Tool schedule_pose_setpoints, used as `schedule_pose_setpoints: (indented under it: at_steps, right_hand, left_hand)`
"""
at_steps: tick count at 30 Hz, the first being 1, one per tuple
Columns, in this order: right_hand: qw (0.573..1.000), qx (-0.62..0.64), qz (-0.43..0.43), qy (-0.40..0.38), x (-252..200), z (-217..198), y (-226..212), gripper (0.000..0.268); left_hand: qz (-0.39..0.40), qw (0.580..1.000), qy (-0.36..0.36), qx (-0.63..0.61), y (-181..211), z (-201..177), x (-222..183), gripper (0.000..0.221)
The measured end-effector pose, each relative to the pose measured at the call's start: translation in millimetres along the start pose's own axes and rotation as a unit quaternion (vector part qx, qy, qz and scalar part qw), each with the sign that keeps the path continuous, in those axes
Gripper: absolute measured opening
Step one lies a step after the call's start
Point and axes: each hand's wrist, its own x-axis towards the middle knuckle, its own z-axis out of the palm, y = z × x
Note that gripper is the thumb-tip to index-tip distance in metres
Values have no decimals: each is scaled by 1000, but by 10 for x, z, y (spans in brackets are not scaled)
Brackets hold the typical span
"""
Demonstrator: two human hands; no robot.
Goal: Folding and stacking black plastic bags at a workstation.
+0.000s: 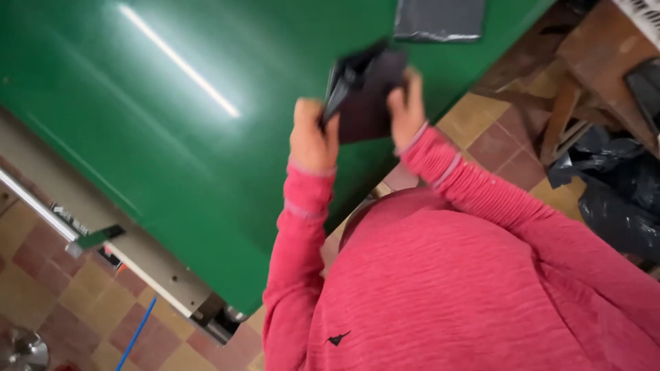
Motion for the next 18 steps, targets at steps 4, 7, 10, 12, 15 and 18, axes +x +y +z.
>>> schedule_pose_setpoints:
  at_steps: [4, 7, 10, 12, 15, 18]
  right_hand:
    - [985, -38, -163, 45, 983, -619, -794, 51]
    - [977, -108, -173, 67, 1529, -959, -666, 54]
    - [951, -242, -175, 77, 1930, -1171, -350, 60]
    - [901, -417, -113, 41, 2052, -1211, -235, 65]
    - [874, -483, -42, -19, 2022, -1196, -244, 70]
    - [865, -492, -92, -38, 2025, -1237, -425, 80]
  left_hand:
    - [-26, 999, 36, -30, 25, 1161, 900, 22]
    - [-70, 996, 53, 32, -240, 1935, 1340, 28]
    - [-120, 983, 31, 134, -630, 2495, 1496, 33]
    - [-148, 959, 10, 241, -889, 2718, 1475, 37]
    - [-126, 933, 1, 336, -802, 2682, 1465, 48]
    - [-118, 916, 5, 383, -732, 2640, 1468, 59]
